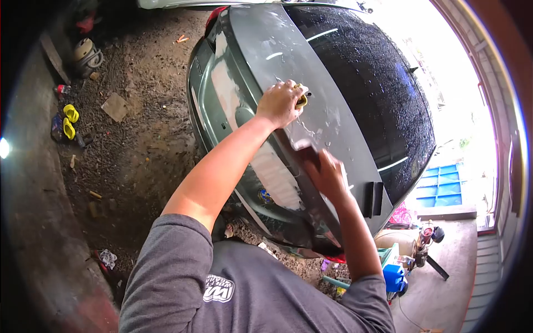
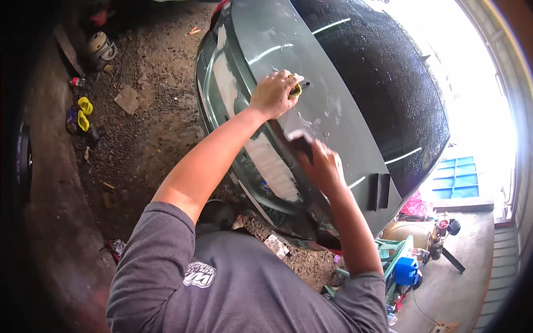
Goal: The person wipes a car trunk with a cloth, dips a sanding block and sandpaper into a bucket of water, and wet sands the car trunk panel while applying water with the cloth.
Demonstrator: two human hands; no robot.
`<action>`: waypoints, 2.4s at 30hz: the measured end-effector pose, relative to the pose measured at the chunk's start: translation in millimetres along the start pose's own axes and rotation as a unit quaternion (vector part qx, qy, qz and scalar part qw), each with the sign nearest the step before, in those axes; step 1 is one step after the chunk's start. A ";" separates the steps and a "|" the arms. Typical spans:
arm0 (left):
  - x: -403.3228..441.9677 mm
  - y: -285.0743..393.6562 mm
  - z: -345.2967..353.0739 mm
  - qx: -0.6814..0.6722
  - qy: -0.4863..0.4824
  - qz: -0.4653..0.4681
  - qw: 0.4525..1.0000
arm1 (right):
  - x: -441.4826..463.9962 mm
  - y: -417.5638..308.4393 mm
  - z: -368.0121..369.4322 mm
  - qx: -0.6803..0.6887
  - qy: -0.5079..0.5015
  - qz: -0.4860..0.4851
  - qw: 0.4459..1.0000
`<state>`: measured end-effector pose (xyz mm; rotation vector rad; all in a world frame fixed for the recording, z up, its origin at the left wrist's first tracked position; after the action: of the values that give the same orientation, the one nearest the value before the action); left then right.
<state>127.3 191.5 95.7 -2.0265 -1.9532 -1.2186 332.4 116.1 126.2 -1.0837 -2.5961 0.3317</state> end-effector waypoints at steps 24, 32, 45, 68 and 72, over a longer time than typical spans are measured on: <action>2.9 0.5 5.1 0.012 0.017 0.004 1.000 | -8.0 1.3 -6.2 -0.013 -0.010 0.033 0.999; -0.3 0.1 7.9 0.024 0.029 0.009 0.999 | 48.6 21.0 3.0 -0.042 -0.010 0.048 0.998; 2.7 3.9 3.5 0.012 0.031 0.018 0.999 | 61.7 27.6 -0.3 -0.042 -0.021 0.021 0.999; 3.3 6.6 5.9 0.052 0.037 0.025 0.998 | -9.0 9.5 -15.8 -0.008 -0.078 0.082 0.994; 3.0 6.6 8.6 0.048 0.036 0.044 0.997 | 45.8 4.3 8.0 -0.018 -0.055 0.095 0.994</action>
<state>136.7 197.4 94.6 -1.9720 -1.8336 -1.1398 301.7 151.3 126.2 -1.3669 -2.6077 0.4009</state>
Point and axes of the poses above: each hand's wrist, its own x-axis towards the middle knuckle, its own z-axis out of the palm, y = z × x, the point moved 7 cm from there along x, towards the middle knuckle, and after that the axes turned 7 degrees about x, right-handed, at the moved point
